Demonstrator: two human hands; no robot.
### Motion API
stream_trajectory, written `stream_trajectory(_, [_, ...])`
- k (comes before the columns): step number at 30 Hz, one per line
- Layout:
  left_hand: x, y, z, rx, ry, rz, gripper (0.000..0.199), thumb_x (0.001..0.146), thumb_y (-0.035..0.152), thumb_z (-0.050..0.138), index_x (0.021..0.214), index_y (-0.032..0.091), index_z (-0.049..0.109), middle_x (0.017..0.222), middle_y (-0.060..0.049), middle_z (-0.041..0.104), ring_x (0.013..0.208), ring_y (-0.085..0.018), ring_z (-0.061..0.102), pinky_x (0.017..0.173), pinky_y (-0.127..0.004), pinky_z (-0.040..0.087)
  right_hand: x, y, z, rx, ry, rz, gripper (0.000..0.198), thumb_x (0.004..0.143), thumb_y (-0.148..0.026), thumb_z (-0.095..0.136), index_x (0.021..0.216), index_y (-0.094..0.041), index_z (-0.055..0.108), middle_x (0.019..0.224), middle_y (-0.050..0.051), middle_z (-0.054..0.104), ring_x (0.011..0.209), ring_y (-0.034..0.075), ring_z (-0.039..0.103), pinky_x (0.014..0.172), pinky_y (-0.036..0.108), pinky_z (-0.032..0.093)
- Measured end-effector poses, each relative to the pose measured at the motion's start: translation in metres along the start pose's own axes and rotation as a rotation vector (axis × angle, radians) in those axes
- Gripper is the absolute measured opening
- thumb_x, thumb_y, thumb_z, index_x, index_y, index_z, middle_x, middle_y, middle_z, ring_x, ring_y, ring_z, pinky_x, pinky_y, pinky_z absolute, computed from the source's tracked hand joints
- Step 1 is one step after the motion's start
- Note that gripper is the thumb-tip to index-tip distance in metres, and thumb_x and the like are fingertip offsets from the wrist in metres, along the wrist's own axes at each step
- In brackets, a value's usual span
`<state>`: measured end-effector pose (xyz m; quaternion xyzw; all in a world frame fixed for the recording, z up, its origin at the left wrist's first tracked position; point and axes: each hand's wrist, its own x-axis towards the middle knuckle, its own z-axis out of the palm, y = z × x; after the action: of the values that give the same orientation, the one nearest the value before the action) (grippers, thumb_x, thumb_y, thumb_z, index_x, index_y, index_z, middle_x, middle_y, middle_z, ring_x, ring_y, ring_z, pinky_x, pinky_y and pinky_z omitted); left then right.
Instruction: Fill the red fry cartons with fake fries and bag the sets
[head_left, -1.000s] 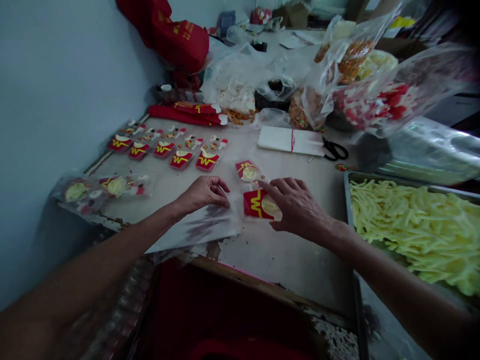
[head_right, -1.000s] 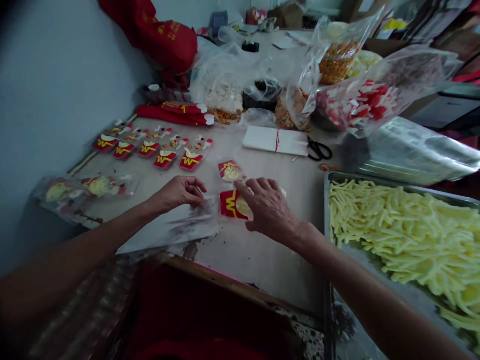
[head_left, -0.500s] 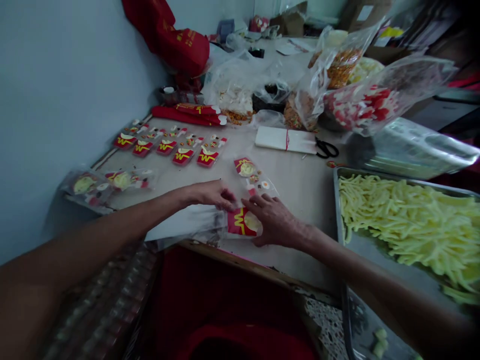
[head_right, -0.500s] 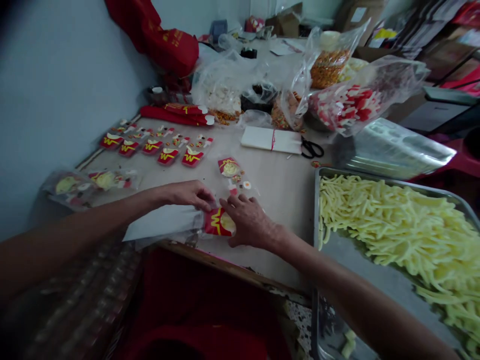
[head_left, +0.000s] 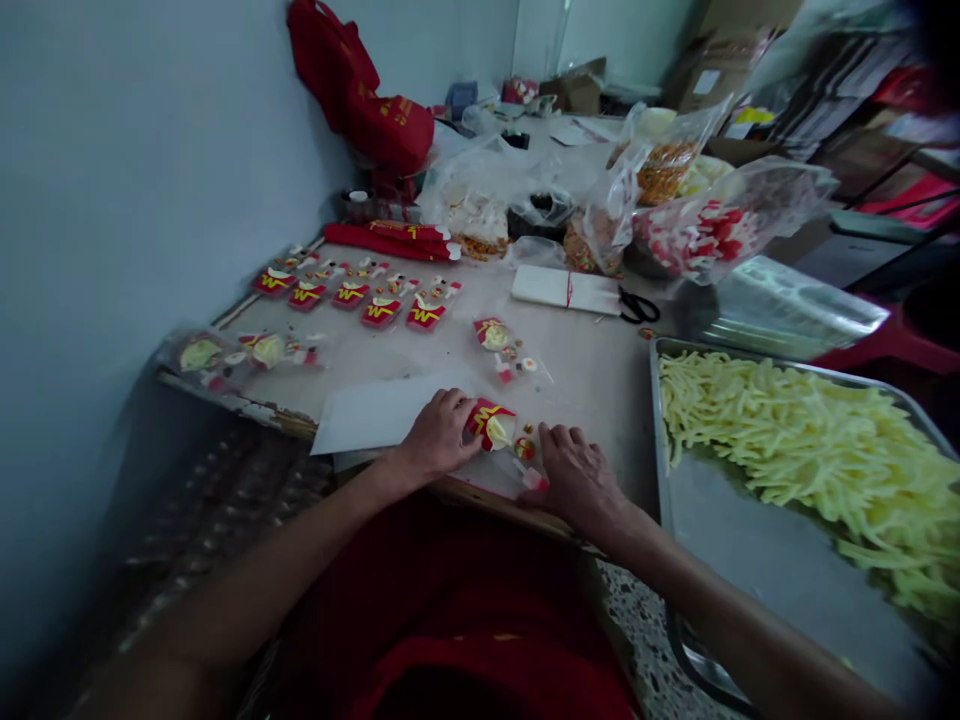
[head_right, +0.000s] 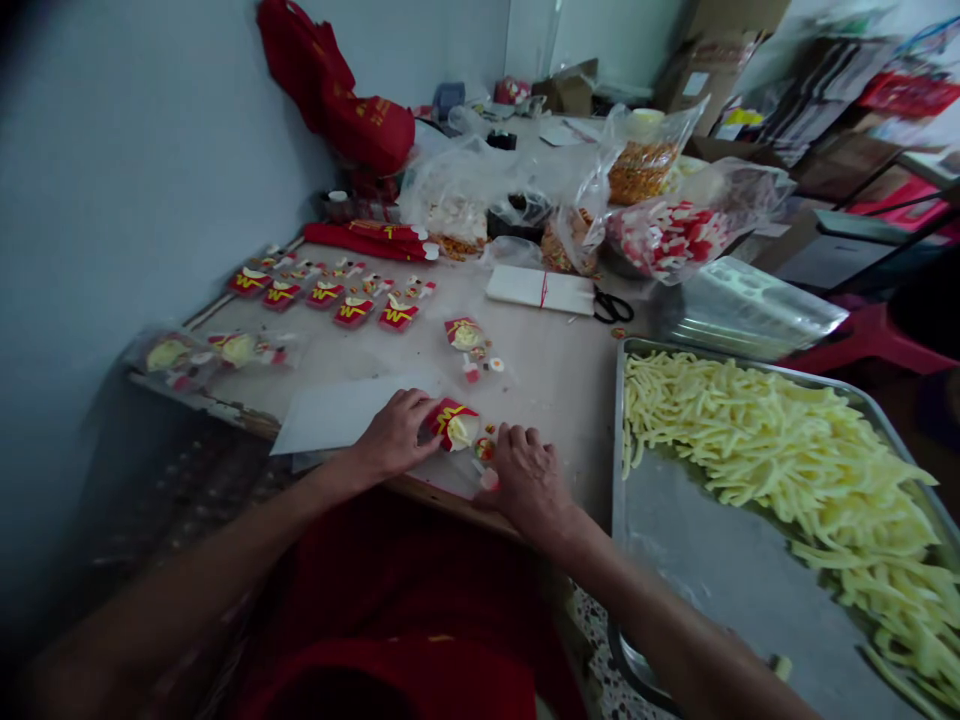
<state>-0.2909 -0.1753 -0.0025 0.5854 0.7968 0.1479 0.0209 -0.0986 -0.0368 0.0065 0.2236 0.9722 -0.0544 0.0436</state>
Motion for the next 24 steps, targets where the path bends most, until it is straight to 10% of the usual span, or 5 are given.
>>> stream_trajectory(8, [0.035,0.022,-0.008,0.205,-0.177,-0.028,0.021,0.086,0.005,0.053,0.09,0.013,0.072,0.097,-0.013,0.067,0.092,-0.023,0.063,0.079,-0.032,0.052,-0.001,-0.01,0.011,0.053,0.027,0.119,0.086,0.064,-0.051,0.077,0.135,-0.011,0.049,0.121,0.017,0.058,0.11,0.035,0.052,0.084,0.04,0.046])
stream_trajectory(19, [0.027,0.032,-0.024,0.049,0.112,-0.347,0.012,0.085,0.019,0.059,0.081,0.018,0.071,0.086,-0.008,0.072,0.078,-0.02,0.064,0.069,-0.031,0.045,-0.011,-0.006,-0.012,0.004,0.152,0.006,0.09,0.069,-0.041,0.075,0.144,-0.006,0.04,0.123,0.022,0.056,0.107,0.037,0.049,0.081,0.047,0.046])
stream_trajectory(24, [0.025,0.048,-0.016,-0.071,0.051,-0.212,0.012,0.083,0.016,0.059,0.078,0.018,0.07,0.083,-0.008,0.072,0.075,-0.018,0.063,0.068,-0.029,0.042,-0.009,-0.02,-0.015,0.066,0.1,0.028,0.088,0.069,-0.048,0.079,0.14,-0.007,0.046,0.124,0.022,0.057,0.107,0.037,0.05,0.083,0.047,0.046])
